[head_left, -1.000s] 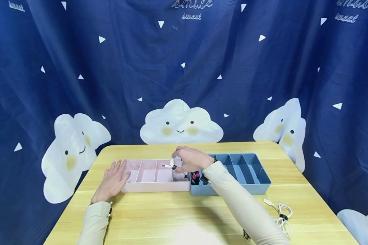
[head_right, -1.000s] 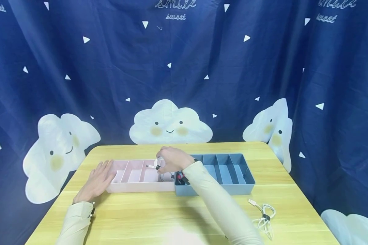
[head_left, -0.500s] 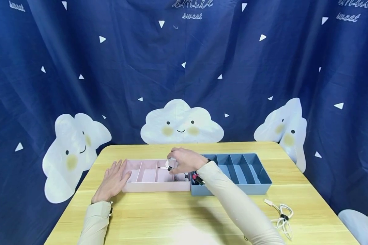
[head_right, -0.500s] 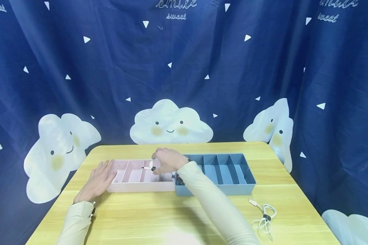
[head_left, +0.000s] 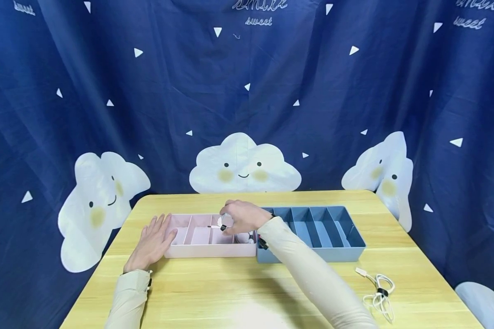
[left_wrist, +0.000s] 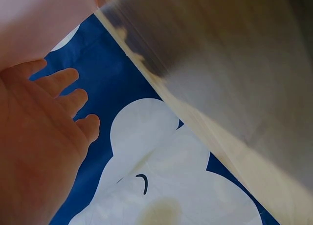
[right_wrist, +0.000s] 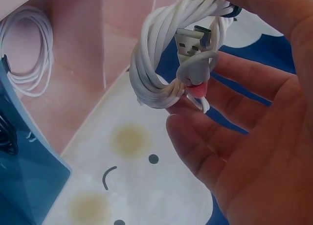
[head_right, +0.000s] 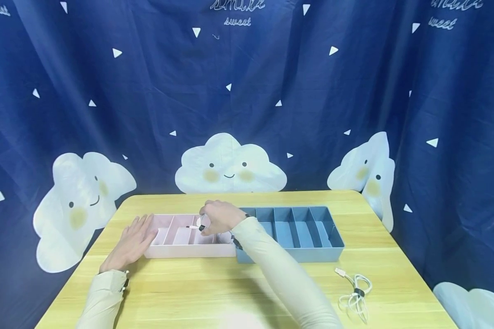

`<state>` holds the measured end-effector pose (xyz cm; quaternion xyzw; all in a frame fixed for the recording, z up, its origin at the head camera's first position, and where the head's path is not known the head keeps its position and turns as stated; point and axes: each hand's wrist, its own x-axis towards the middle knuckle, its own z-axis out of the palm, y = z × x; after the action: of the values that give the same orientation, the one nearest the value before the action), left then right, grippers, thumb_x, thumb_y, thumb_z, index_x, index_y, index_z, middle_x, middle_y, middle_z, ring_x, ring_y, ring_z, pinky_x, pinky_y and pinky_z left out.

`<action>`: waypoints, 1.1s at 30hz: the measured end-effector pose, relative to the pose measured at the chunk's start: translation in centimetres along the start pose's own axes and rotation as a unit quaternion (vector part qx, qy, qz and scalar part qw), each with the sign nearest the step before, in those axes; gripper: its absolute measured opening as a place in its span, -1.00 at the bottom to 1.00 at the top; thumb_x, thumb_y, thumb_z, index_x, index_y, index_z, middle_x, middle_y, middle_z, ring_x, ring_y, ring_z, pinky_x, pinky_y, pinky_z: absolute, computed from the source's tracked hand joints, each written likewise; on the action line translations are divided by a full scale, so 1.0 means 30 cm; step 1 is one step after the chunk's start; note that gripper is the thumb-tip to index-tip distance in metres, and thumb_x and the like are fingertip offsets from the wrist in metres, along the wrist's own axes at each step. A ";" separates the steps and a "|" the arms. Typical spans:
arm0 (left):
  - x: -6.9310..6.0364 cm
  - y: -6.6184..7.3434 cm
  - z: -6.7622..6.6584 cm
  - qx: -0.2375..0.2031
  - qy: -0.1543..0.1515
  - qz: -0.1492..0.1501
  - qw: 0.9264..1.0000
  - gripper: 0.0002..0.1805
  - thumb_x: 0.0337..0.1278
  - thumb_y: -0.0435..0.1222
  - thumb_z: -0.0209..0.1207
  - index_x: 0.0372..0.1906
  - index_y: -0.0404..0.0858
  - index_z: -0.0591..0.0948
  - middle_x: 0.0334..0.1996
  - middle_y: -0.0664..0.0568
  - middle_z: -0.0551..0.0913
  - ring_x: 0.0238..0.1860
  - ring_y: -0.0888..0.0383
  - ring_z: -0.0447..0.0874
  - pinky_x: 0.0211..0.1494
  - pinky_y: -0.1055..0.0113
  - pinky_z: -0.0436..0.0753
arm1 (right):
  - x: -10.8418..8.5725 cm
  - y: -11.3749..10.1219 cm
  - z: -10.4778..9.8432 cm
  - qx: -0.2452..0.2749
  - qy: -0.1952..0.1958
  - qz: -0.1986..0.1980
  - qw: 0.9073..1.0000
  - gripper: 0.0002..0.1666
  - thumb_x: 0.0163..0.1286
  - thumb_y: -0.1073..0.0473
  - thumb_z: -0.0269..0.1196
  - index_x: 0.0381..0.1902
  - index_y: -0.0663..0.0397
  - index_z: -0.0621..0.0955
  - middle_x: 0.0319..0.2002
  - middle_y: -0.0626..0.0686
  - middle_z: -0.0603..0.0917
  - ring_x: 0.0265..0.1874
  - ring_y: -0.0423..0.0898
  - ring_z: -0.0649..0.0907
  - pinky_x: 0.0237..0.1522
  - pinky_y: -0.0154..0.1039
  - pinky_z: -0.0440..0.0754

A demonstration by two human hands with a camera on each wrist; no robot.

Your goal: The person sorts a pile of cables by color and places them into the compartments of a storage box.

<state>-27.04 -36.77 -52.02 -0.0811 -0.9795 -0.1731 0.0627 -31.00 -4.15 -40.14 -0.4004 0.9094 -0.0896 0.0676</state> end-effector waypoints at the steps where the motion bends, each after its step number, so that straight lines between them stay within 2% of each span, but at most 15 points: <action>1: -0.001 0.000 -0.001 0.001 0.000 -0.002 1.000 -0.20 0.64 0.12 -0.26 0.64 -0.37 0.07 0.61 -0.47 0.04 0.62 -0.49 -0.12 0.55 -0.50 -0.03 | 0.004 -0.001 0.003 0.000 -0.001 0.002 1.000 -0.29 0.32 -0.12 0.44 0.34 0.07 0.60 0.29 0.04 0.64 0.11 -0.10 0.70 0.28 -0.17 0.67; 9: 0.001 -0.003 -0.001 0.001 0.002 0.000 1.000 -0.19 0.63 0.13 -0.25 0.64 -0.37 0.07 0.60 -0.47 0.06 0.62 -0.49 -0.11 0.54 -0.51 -0.02 | 0.024 -0.010 0.024 -0.006 -0.009 0.013 1.000 -0.28 0.33 -0.09 0.45 0.36 0.08 0.59 0.31 0.05 0.63 0.25 -0.03 0.67 0.35 -0.12 0.62; 18: 0.003 -0.005 0.001 0.001 0.001 -0.001 1.000 -0.19 0.64 0.13 -0.26 0.64 -0.37 0.07 0.60 -0.47 0.06 0.62 -0.49 -0.12 0.54 -0.50 -0.02 | 0.043 -0.021 0.038 -0.015 -0.014 0.011 1.000 -0.29 0.31 -0.11 0.46 0.34 0.02 0.60 0.30 0.02 0.63 0.25 -0.04 0.67 0.35 -0.14 0.62; 24: -0.001 -0.001 -0.007 0.004 0.000 -0.004 1.000 -0.20 0.64 0.12 -0.26 0.64 -0.36 0.06 0.61 -0.46 0.05 0.62 -0.49 -0.13 0.55 -0.50 -0.02 | 0.054 -0.029 0.041 -0.021 -0.018 0.004 1.000 -0.35 0.32 -0.11 0.46 0.31 -0.05 0.62 0.28 0.01 0.64 0.18 -0.06 0.69 0.32 -0.14 0.64; 30: -0.002 -0.004 -0.001 0.001 0.001 -0.002 1.000 -0.21 0.64 0.11 -0.26 0.64 -0.37 0.07 0.61 -0.47 0.05 0.62 -0.49 -0.12 0.56 -0.50 -0.04 | 0.067 -0.029 0.058 -0.020 -0.016 -0.011 1.000 -0.56 0.30 -0.11 0.46 0.12 -0.23 0.71 0.20 -0.05 0.67 0.02 -0.16 0.68 0.23 -0.18 0.67; 33: 0.002 -0.008 0.004 -0.003 -0.002 -0.003 1.000 -0.20 0.64 0.12 -0.27 0.65 -0.36 0.05 0.61 -0.46 0.04 0.63 -0.49 -0.14 0.56 -0.50 -0.06 | 0.070 -0.028 0.065 -0.026 -0.018 -0.010 0.999 -0.52 0.31 -0.12 0.46 0.15 -0.21 0.69 0.20 -0.05 0.66 -0.01 -0.16 0.68 0.23 -0.18 0.67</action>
<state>-27.14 -36.96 -52.19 -0.0788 -0.9794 -0.1758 0.0604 -31.43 -6.49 -41.95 -0.4130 0.9059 -0.0592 0.0730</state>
